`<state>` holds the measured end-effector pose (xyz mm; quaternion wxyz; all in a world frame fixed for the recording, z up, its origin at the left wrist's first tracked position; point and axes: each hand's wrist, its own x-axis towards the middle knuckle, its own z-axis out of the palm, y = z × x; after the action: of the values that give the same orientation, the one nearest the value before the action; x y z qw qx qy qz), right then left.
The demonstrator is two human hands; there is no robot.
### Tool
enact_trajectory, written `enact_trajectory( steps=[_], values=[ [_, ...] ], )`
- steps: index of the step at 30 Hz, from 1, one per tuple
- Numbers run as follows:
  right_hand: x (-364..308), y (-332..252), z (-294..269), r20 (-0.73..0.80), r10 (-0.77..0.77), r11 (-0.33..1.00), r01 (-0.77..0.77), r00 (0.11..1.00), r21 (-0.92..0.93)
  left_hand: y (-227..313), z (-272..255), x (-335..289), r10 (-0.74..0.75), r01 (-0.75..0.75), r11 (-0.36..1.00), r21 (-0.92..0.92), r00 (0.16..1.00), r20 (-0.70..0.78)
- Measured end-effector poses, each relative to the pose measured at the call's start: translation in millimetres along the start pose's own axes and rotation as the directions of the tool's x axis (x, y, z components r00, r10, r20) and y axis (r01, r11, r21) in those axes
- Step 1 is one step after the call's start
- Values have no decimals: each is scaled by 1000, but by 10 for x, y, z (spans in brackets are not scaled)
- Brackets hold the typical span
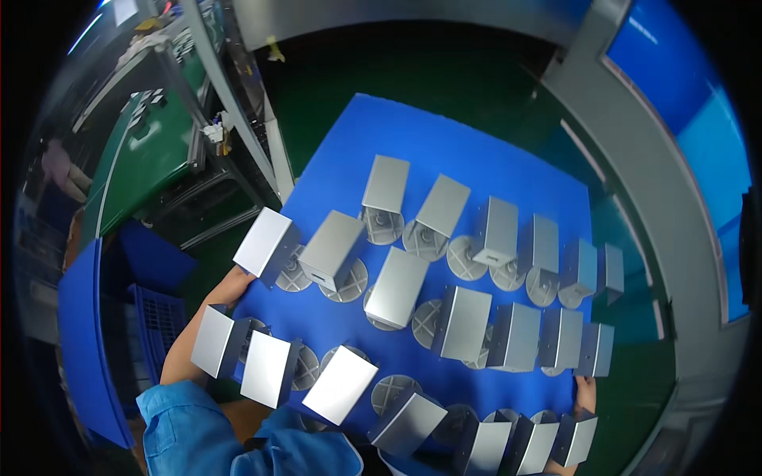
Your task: The person places small white rectangular components onto circular bases attached to a blue tray. They repeatedly pick up components from a green table and place them onto the tray, arranging them in rows. The person also moves the tray to different locations on the table during the process.
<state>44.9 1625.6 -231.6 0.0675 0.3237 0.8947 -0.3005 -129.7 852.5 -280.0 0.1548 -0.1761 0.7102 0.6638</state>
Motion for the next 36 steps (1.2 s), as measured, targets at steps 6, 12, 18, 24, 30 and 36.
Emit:
enact_trajectory(
  steps=[6, 12, 18, 24, 30, 36],
  values=[
    [115, -238, 180, -243, -129, 991, 134, 961, 6, -158, 91, 549, 371, -348, 906, 241, 927, -56],
    [53, -330, 329, -340, -146, 987, 160, 929, 11, -113, 46, 572, 434, -357, 838, 412, 895, -107],
    [-50, -313, 378, -392, -146, 986, 166, 908, 16, 115, 107, 334, 474, -356, 794, 492, 870, -134],
    [-86, -262, 350, -424, -186, 977, 214, 886, 18, 107, 50, 544, 552, -480, 771, 418, 832, -63],
    [-274, -182, 319, -449, -240, 962, 273, 860, 8, 120, 19, 594, 431, -335, 810, 480, 896, -102],
    [-348, -89, 282, -453, -261, 954, 298, 852, 12, 255, 76, 483, 389, -299, 821, 486, 917, -92]
  ],
)
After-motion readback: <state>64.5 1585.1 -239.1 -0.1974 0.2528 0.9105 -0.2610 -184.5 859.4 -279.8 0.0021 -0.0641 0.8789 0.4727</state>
